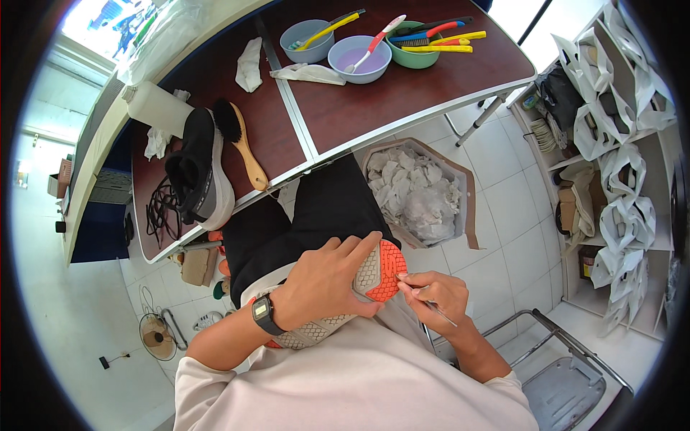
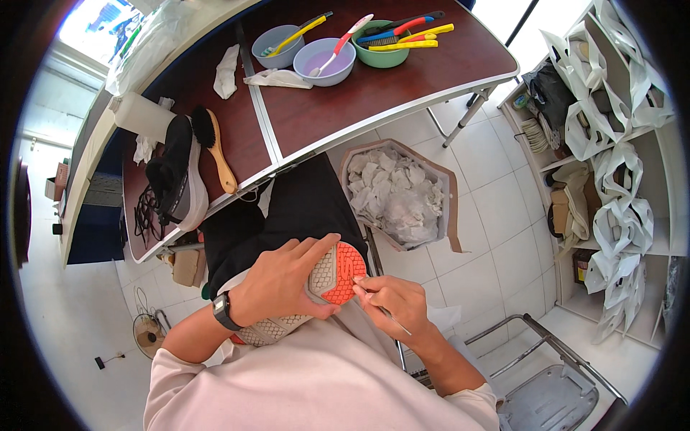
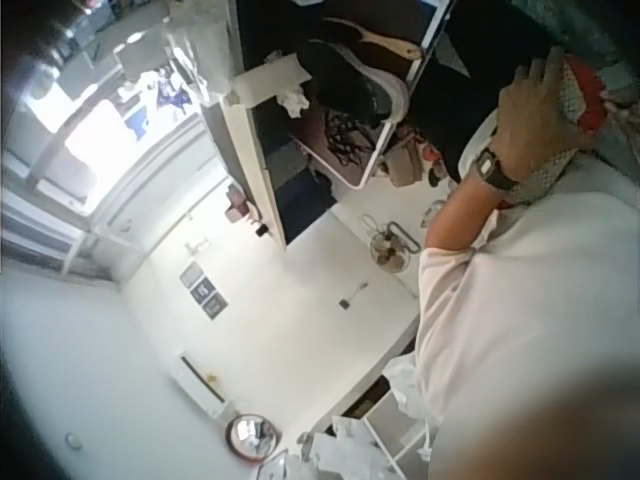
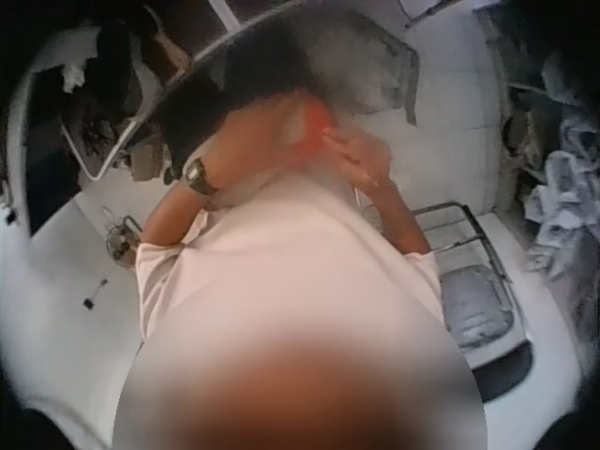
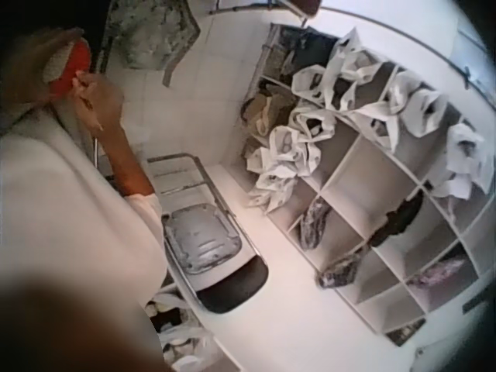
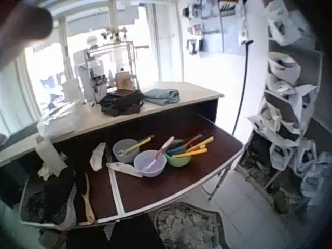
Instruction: Cleaning and repairing the sole of a sneaker using a small picking tool.
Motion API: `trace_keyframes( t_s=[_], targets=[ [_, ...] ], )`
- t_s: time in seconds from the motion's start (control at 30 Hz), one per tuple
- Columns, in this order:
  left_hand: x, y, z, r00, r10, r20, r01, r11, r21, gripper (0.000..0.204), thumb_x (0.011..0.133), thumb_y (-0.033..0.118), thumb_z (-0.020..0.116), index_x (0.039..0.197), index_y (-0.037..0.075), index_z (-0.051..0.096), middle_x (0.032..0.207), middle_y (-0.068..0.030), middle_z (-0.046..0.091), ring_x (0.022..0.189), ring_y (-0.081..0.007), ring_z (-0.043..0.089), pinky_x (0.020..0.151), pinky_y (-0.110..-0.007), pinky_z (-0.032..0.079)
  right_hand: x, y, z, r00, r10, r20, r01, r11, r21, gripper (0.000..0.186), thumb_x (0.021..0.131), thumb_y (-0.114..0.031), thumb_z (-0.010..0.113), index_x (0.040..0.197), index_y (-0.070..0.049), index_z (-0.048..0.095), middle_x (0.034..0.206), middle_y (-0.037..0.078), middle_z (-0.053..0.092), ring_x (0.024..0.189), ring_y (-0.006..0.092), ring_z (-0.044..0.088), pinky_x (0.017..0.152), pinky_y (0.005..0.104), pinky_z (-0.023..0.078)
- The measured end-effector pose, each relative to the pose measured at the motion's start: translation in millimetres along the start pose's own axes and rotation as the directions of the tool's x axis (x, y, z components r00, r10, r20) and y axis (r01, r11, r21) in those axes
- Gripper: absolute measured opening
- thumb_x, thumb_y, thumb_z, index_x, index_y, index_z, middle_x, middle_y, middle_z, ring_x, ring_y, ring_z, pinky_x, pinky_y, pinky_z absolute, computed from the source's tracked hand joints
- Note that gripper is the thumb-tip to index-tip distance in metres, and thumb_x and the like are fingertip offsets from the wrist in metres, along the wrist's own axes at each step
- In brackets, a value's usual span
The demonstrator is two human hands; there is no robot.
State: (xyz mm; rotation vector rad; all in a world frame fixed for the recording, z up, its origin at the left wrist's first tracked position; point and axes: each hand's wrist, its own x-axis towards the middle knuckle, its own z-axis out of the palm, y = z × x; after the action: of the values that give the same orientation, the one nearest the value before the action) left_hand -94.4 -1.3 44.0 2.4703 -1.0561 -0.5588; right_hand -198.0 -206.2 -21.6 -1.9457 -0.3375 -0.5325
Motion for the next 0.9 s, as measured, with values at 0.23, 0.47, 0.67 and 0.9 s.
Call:
trace_keyframes(
  t_s=[0.23,0.47,0.67,0.9],
  targets=[
    [1.1,0.3,0.3,1.000,0.000,0.006,0.000,1.000,0.003,0.099,0.064,0.050,0.085,0.143,0.004,0.048,0.108,-0.0134,0.066,0.088,-0.0286,0.066,0.071,-0.037,0.056,4.6,-1.0,-5.5,0.997,-0.029,0.066,0.028,1.000,0.011,0.033,0.076,0.010,0.080,0.075,-0.004,0.050,0.087,0.015,0.073,0.075,0.0255,0.077,0.060,0.0309,0.062],
    [2.6,-0.1,0.0,1.000,0.013,0.007,-0.013,1.000,0.006,0.099,0.064,0.051,0.084,0.143,0.004,0.048,0.106,-0.0136,0.066,0.088,-0.0294,0.067,0.071,-0.038,0.056,14.8,-0.1,-1.0,0.974,-0.190,0.126,0.210,0.962,-0.173,0.034,0.076,0.011,0.078,0.068,-0.002,0.047,0.084,0.016,0.071,0.067,0.0250,0.072,0.059,0.0319,0.061],
    [2.4,-0.8,-1.4,0.999,-0.027,0.031,0.027,1.000,-0.010,0.099,0.063,0.052,0.084,0.143,0.005,0.048,0.103,-0.0136,0.067,0.088,-0.0296,0.067,0.071,-0.039,0.056,3.2,1.0,3.8,0.997,-0.075,-0.018,0.072,0.989,-0.133,0.031,0.076,0.010,0.079,0.072,-0.002,0.050,0.088,0.016,0.072,0.068,0.0240,0.072,0.056,0.0298,0.059],
    [1.1,0.0,-0.9,1.000,-0.020,0.012,0.020,1.000,-0.005,0.099,0.064,0.052,0.084,0.143,0.006,0.048,0.103,-0.0132,0.067,0.089,-0.0294,0.066,0.071,-0.039,0.056,5.5,2.3,-2.2,1.000,-0.010,0.030,0.010,1.000,0.007,0.032,0.076,0.009,0.080,0.074,-0.004,0.051,0.089,0.015,0.074,0.067,0.0230,0.072,0.055,0.0286,0.057]
  ],
)
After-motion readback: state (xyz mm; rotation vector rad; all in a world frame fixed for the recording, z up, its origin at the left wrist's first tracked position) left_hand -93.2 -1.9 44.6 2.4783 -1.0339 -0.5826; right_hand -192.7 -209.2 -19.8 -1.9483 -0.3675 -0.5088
